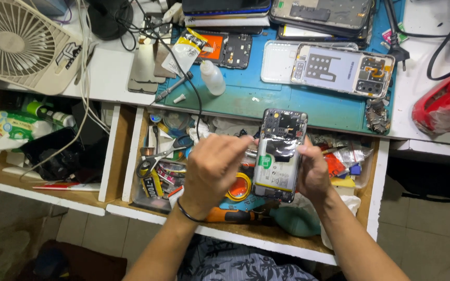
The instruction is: The person handles a light blue smartphone, removing the back cover to reveal the internal components. They then use a small blue air blower to clean the inside of the phone before placing the back cover aside.
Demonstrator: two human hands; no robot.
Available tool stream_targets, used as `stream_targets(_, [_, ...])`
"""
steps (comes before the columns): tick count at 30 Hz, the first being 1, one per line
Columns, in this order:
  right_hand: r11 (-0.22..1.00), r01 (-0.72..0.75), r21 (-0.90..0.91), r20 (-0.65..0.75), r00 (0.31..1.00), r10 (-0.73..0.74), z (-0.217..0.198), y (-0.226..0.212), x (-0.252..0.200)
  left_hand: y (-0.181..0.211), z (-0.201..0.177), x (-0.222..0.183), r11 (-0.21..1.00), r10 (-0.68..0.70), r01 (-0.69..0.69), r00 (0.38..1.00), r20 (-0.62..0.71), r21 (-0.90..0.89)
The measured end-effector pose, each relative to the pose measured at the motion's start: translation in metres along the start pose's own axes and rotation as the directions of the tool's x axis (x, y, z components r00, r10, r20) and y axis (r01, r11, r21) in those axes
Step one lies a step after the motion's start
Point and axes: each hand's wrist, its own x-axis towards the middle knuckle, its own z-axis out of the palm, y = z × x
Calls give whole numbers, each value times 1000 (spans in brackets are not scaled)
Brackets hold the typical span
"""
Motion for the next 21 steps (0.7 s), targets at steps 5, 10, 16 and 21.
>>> stream_targets(5, [995,55,-80,-45,997,-59,31,-30,-3,-46,-37,10,966,-258,257,966,-20,-37])
stream_targets(10, [996,-4,-86,-95,995,-5,35,-33,-4,-123,-52,19,917,-356,346,935,12,198])
stream_targets(16, [990,-30,-138,-60,998,22,27,-31,-2,-172,-46,27,844,-429,334,890,154,420])
stream_targets(21, [992,-46,-119,-30,999,43,18,-27,4,-177,-53,37,805,-452,293,866,213,516])
